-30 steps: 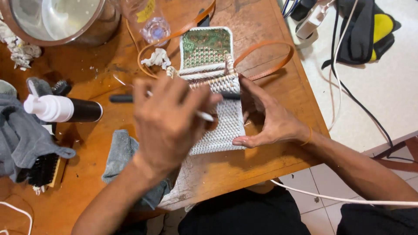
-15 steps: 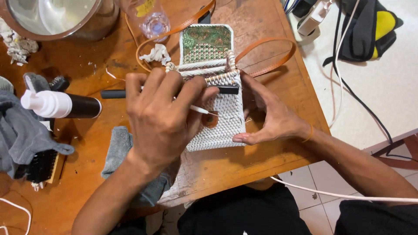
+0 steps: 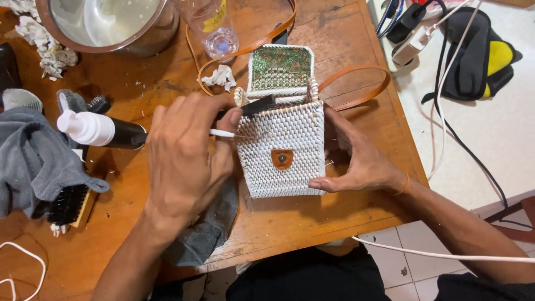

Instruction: Cleaning the exterior of a white woven bag using a brush and a cloth.

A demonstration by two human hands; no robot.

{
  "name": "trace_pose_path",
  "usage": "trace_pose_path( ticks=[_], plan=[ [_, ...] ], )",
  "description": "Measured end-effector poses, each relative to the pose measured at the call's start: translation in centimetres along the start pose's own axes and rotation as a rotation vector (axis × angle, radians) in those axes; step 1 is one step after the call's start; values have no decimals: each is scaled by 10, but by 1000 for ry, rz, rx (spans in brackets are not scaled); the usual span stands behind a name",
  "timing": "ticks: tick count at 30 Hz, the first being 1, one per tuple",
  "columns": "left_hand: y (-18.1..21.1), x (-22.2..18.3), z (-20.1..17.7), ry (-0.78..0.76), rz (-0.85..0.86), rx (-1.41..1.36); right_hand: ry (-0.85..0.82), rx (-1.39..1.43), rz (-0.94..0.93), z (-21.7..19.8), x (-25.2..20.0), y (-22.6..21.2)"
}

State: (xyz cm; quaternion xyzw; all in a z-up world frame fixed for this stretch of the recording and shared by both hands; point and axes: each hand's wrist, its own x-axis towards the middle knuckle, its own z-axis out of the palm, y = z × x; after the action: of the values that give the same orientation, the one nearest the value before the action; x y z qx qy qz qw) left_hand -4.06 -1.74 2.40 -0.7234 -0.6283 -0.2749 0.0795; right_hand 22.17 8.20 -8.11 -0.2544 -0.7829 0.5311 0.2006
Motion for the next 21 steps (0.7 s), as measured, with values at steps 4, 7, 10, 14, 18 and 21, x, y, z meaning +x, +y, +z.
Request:
trace_pose_path(
  ticks=[4,7,10,14,18,21],
  plan=[
    [-13,-14,-4,-73,-160,-58,5,134,-122,1,2,-1],
    [-30,-31,6,-43,-208,-72,11,123,-151,3,3,1],
    [-41,-45,13,15,-252,-121,18,166,-157,2,7,5],
    [-58,-57,21,54,-310,-78,48,310,-181,0,15,12],
    [-68,-65,27,70,-341,64,27,304,-189,7,16,9],
    [-75,-69,35,48,-342,113,37,307,-101,6,14,9]
  ],
)
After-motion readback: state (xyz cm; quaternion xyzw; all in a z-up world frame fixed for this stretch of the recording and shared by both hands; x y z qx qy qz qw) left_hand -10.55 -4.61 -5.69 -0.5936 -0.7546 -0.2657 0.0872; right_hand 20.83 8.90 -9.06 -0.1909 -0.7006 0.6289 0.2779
